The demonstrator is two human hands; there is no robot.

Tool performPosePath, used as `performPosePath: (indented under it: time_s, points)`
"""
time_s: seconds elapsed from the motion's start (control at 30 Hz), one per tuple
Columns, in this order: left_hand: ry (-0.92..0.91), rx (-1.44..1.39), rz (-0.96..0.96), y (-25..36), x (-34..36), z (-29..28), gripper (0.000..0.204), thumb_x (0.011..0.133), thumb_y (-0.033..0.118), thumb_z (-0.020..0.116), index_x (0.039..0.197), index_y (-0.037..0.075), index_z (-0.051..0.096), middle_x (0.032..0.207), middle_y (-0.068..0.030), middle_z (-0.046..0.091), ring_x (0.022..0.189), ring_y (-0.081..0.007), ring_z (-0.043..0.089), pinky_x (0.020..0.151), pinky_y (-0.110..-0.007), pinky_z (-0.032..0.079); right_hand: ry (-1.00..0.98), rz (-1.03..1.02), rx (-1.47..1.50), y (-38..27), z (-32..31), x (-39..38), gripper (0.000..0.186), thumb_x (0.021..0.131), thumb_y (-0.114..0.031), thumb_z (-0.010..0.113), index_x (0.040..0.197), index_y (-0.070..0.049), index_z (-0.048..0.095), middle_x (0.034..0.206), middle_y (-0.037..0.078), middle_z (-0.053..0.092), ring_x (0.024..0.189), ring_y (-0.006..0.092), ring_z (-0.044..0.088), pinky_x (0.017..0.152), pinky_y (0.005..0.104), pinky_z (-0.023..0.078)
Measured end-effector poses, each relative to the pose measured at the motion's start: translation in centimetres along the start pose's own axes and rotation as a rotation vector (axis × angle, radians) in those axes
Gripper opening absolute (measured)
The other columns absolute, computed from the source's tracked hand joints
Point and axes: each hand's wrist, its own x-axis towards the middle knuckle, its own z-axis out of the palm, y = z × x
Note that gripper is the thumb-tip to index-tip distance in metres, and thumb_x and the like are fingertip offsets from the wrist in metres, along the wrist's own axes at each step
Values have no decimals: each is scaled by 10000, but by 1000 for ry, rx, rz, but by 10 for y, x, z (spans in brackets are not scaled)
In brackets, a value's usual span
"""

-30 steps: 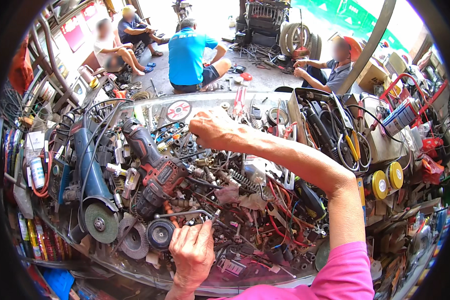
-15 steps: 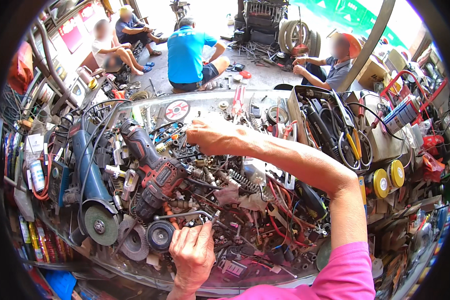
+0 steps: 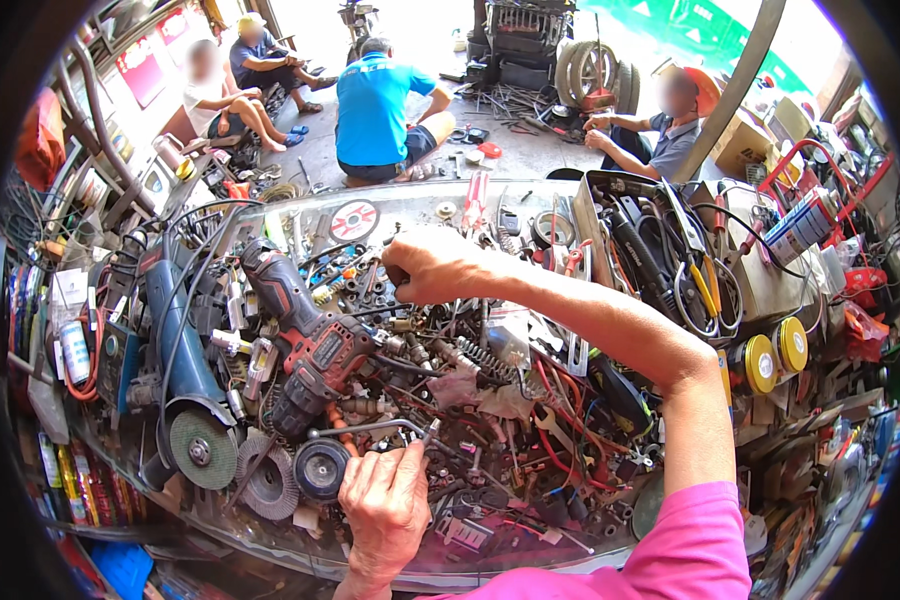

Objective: The person manipulates small electronic components and wires on a cluttered workbench, using a screwdriver to adjust a cylindrical device. They handle various wires and parts, occasionally picking up and inspecting items before placing them back on the table.

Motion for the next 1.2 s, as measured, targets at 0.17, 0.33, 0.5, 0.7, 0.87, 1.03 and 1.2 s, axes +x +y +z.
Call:
performPosePath:
  time_s: [0.17, 0.33, 0.5, 0.7, 0.87, 1.03, 1.2]
  points:
    - [-7, 8, -4, 0, 1, -1, 318, 779, 79, 696, 1077, -31, 682, 888, -93, 632, 748, -244, 581, 695, -384, 452, -63, 155, 316, -8, -29, -10, 284, 772, -250, 729, 892, 7, 716, 777, 91, 693, 738, 193, 661, 690, 347, 525]
    - [-3, 7, 2, 0, 0, -1, 317, 775, 73, 698, 1073, -32, 680, 893, -96, 634, 748, -243, 581, 694, -382, 451, -158, 269, 785, 2, -33, -29, 233, 888, -229, 740, 913, 1, 712, 669, -7, 625, 518, 40, 520, 444, 224, 376]
    - [1, 4, -6, 2, 1, -1, 310, 771, 58, 701, 1067, -32, 678, 896, -98, 641, 751, -246, 587, 689, -385, 451, -158, 433, 1080, -10, -28, -49, 178, 909, -175, 718, 910, 2, 693, 629, -23, 587, 446, 36, 481, 395, 201, 331]
    - [138, -93, -76, 4, 1, 1, 279, 783, 25, 721, 1058, 6, 681, 896, -95, 647, 755, -264, 602, 656, -394, 459, 255, -138, 383, -66, -11, -93, 192, 869, -140, 685, 993, 6, 675, 711, 64, 612, 625, 176, 599, 587, 355, 501]
    - [77, -719, -318, 10, 3, -21, 171, 923, 81, 690, 1069, -6, 672, 884, -77, 663, 765, -199, 636, 696, -302, 487, 349, -835, -492, -109, -6, -138, 294, 702, -191, 667, 904, 21, 641, 752, 11, 502, 603, 102, 530, 437, 270, 350]
    - [-18, -1563, -724, 15, 3, -32, 276, 955, 96, 663, 1167, -81, 657, 933, -61, 706, 800, -73, 614, 727, -210, 492, 412, -976, -663, -109, 16, -145, 257, 720, -230, 659, 871, -21, 646, 841, 42, 579, 634, 95, 536, 491, 242, 329]
    - [-13, -1579, -646, 7, -5, -34, 238, 981, 54, 597, 1180, -59, 662, 1009, -67, 708, 878, -88, 642, 789, -236, 534, 383, -942, -643, -114, 19, -147, 289, 711, -227, 657, 897, -6, 651, 848, 44, 588, 633, 104, 547, 486, 248, 364]
